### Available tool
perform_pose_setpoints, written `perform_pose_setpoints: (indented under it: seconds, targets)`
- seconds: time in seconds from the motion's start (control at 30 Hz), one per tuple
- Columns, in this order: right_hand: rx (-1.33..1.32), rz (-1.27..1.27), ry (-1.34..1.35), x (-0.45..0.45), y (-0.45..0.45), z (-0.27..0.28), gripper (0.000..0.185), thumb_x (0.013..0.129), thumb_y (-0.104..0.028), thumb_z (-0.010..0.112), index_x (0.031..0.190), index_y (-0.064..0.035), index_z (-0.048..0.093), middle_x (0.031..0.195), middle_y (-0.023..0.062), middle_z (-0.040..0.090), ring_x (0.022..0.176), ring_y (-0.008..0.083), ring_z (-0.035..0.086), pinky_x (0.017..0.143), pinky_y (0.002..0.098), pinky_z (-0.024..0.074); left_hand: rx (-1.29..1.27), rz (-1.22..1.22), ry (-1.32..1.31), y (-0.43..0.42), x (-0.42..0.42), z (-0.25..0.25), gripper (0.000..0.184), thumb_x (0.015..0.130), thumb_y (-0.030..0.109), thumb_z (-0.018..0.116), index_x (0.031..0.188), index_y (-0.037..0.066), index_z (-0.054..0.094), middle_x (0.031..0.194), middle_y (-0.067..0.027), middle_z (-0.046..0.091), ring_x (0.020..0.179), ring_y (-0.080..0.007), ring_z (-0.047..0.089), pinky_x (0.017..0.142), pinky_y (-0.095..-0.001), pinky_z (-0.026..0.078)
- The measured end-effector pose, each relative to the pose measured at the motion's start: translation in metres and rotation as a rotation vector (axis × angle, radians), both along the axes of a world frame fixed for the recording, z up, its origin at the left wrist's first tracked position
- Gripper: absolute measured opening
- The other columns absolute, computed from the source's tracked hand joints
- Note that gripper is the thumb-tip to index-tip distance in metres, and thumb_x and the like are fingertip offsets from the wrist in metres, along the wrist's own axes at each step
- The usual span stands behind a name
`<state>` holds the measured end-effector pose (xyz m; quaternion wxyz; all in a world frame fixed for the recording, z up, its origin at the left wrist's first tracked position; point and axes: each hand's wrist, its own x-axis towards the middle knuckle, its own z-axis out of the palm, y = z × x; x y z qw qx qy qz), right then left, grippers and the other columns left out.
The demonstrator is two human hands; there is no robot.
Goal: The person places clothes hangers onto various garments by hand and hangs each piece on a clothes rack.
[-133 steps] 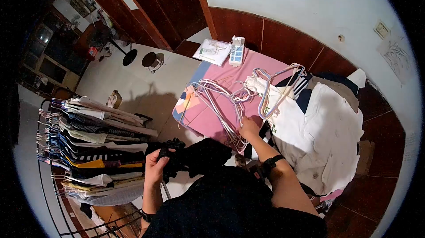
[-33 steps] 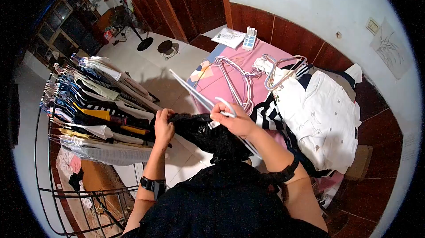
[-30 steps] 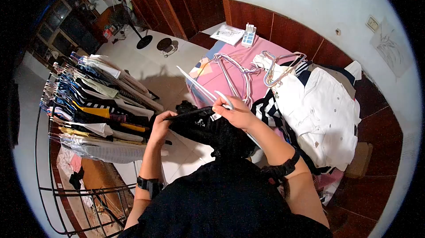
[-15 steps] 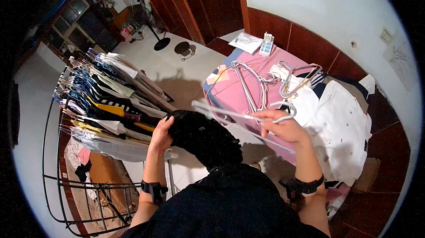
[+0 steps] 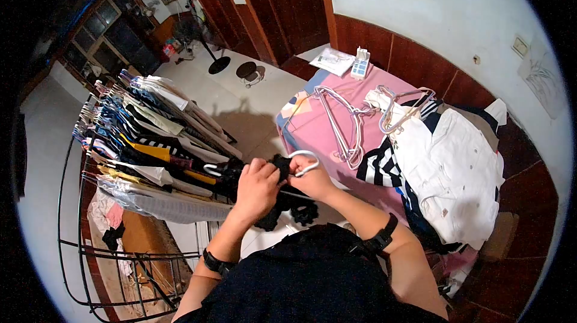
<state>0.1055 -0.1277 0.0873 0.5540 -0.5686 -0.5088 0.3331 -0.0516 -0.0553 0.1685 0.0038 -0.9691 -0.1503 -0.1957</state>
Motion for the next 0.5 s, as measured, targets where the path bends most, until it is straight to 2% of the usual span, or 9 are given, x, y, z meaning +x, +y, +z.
perform_pose_setpoints:
  seconds: [0.07,0.13,0.2,0.23,0.3,0.33,0.37,0.43,0.5]
  targets:
    - [0.147,-0.136,-0.251,-0.001,0.001,0.022,0.022,0.071,-0.005,0.071,0.087,-0.0054,0.056,0.073,0.0067,0.058,0.066,0.0167,0.057,0.06,0.0314,0.0462,-0.1,-0.006,-0.06,0.006,-0.004,0.008,0.018,0.076,0.02,0.069,0.083,0.006,0.06,0.078,-0.0073,0.056,0.078,-0.0307,0.057,0.065,-0.0416,0.045]
    - [0.203,-0.187,-0.223,-0.005,0.0,0.045,0.024,0.071,-0.005,0.073,0.087,-0.0052,0.056,0.073,0.0073,0.058,0.067,0.0187,0.058,0.06,0.0324,0.0469,-0.218,0.032,-0.087,0.013,-0.009,0.012,0.017,0.079,0.023,0.068,0.082,0.008,0.059,0.075,-0.0105,0.054,0.067,-0.0337,0.059,0.056,-0.0438,0.046]
    - [0.433,-0.328,-0.199,-0.008,0.003,0.061,0.026,0.071,-0.005,0.075,0.09,-0.0058,0.057,0.073,0.007,0.059,0.065,0.0217,0.059,0.059,0.0336,0.0477,-0.243,0.103,-0.13,0.02,-0.012,0.021,0.016,0.081,0.022,0.068,0.082,0.008,0.059,0.075,-0.0101,0.054,0.068,-0.0337,0.06,0.056,-0.0436,0.046]
    - [0.431,-0.325,-0.205,-0.005,-0.001,0.065,0.026,0.071,-0.005,0.075,0.09,-0.0058,0.057,0.073,0.007,0.059,0.065,0.0217,0.059,0.059,0.0336,0.0477,-0.221,0.14,-0.148,0.024,-0.014,0.026,0.015,0.081,0.021,0.067,0.083,0.008,0.06,0.074,-0.0099,0.054,0.068,-0.0333,0.059,0.055,-0.0434,0.046]
    - [0.703,-0.413,-0.505,0.006,-0.015,0.068,0.026,0.072,-0.002,0.074,0.092,-0.0067,0.058,0.075,0.0055,0.059,0.064,0.0205,0.058,0.057,0.0318,0.047,-0.284,0.19,-0.228,0.027,-0.018,0.04,0.013,0.083,0.021,0.067,0.087,0.009,0.063,0.072,-0.01,0.054,0.067,-0.0326,0.059,0.054,-0.0409,0.045]
    - [0.604,-0.301,-0.448,0.004,-0.027,0.059,0.022,0.072,-0.001,0.073,0.088,-0.0076,0.059,0.078,0.0047,0.06,0.065,0.02,0.058,0.058,0.0313,0.0467,-0.289,0.194,-0.262,0.029,-0.02,0.046,0.013,0.083,0.021,0.067,0.088,0.009,0.064,0.072,-0.0099,0.054,0.066,-0.0325,0.058,0.054,-0.0401,0.045]
    - [0.572,-0.21,-0.557,0.01,-0.031,0.043,0.018,0.073,-0.006,0.074,0.086,-0.0083,0.061,0.08,0.0042,0.06,0.067,0.0209,0.059,0.058,0.0321,0.047,-0.292,0.198,-0.296,0.03,-0.022,0.052,0.013,0.083,0.021,0.067,0.09,0.009,0.064,0.072,-0.0098,0.054,0.065,-0.0323,0.057,0.054,-0.0393,0.045]
    - [0.415,-0.182,-0.666,0.001,-0.034,0.019,0.018,0.073,-0.016,0.076,0.088,-0.0104,0.066,0.082,0.0043,0.058,0.07,0.0223,0.059,0.06,0.0346,0.048,-0.319,0.201,-0.29,0.028,-0.024,0.069,0.013,0.083,0.018,0.067,0.091,0.008,0.065,0.07,-0.0101,0.053,0.062,-0.0314,0.056,0.054,-0.0376,0.043]
    - [0.167,-0.114,-0.733,-0.007,-0.034,0.004,0.026,0.074,-0.024,0.075,0.097,-0.0133,0.07,0.09,0.0097,0.055,0.084,0.0285,0.056,0.067,0.0385,0.0484,-0.368,0.147,-0.336,0.024,-0.024,0.081,0.012,0.083,0.015,0.068,0.09,0.007,0.064,0.069,-0.0105,0.051,0.06,-0.0304,0.054,0.053,-0.036,0.042]
